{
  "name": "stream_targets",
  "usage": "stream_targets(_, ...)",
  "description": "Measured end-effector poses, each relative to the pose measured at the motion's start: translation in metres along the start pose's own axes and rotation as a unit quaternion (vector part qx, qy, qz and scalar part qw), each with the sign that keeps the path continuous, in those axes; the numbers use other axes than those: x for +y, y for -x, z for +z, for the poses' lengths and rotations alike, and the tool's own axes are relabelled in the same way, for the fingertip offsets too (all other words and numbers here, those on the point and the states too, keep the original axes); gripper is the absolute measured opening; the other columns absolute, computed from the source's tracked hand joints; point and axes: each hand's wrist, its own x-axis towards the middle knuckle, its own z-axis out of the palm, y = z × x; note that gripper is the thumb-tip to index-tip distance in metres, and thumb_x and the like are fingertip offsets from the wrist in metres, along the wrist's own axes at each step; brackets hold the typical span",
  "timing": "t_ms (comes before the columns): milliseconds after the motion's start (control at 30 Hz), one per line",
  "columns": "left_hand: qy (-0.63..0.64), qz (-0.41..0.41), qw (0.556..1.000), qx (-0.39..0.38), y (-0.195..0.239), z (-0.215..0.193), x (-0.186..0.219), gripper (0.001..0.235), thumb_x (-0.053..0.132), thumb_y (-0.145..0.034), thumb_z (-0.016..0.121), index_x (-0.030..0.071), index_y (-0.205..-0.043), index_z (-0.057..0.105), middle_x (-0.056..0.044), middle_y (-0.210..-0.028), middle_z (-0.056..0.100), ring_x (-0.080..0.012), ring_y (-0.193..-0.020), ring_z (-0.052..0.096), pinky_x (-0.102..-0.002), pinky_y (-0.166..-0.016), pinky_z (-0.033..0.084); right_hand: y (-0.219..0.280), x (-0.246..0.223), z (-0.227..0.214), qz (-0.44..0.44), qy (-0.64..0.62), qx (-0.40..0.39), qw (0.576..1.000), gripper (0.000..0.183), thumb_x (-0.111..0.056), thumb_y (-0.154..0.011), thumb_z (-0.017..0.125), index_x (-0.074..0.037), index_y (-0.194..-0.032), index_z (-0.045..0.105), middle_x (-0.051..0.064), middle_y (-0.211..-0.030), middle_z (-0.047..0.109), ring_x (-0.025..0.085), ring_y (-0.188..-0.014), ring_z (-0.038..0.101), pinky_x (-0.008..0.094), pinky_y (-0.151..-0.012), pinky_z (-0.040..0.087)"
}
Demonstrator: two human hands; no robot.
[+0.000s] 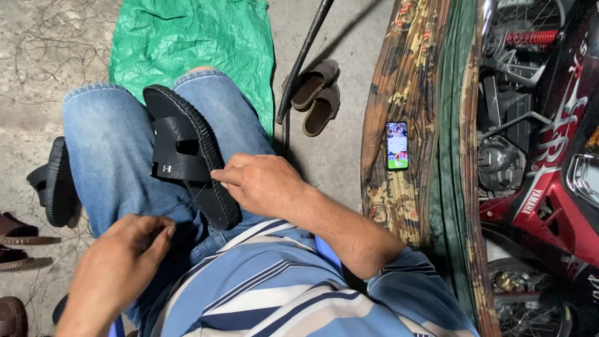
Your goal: The person sits on a blue plastic chair and sews a black sandal resting on their lap using a needle and thread. They pause to operate a smartphone placed on a nearby wooden surface before resuming the sewing task.
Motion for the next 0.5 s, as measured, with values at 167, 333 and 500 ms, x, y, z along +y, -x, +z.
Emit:
stream_targets(167,0.371,0.172,0.912,0.003,-0.007,0.016,-0.005,0.011,0.015,-0.075,0.063,0.008,-0.075,0.072,-0.004,-0.119,0.061,-0.0078,-0.101,0.057,-0.022,-0.077,0.039,-0.001,0.005,0.002,0.003,-0.025,0.007,1.000,0.027,-0.025,-0.085,0.049,-0.024,-0.106,0.065,-0.004,-0.098,0.063,0.021,-0.082,0.063,0.045,-0.058,0.049)
stream_targets(333,0.613,0.122,0.780,0.021,-0.029,0.050,0.021,0.010,0.014,-0.086,0.053,0.004,-0.089,0.056,-0.010,-0.091,0.057,-0.0181,-0.069,0.060,-0.027,-0.051,0.050,-0.005,0.011,0.001,0.003,-0.050,0.013,0.999,0.026,-0.023,-0.084,0.051,-0.023,-0.105,0.066,-0.004,-0.096,0.064,0.020,-0.084,0.063,0.042,-0.062,0.048)
stream_targets(500,0.400,0.076,0.882,0.238,-0.038,0.059,0.030,0.016,0.013,-0.088,0.055,0.004,-0.100,0.060,-0.018,-0.095,0.062,-0.0356,-0.096,0.059,-0.043,-0.081,0.046,-0.005,0.017,0.001,-0.031,-0.150,0.018,0.988,0.022,-0.026,-0.082,0.056,-0.024,-0.102,0.067,-0.002,-0.089,0.066,0.021,-0.087,0.064,0.031,-0.072,0.052)
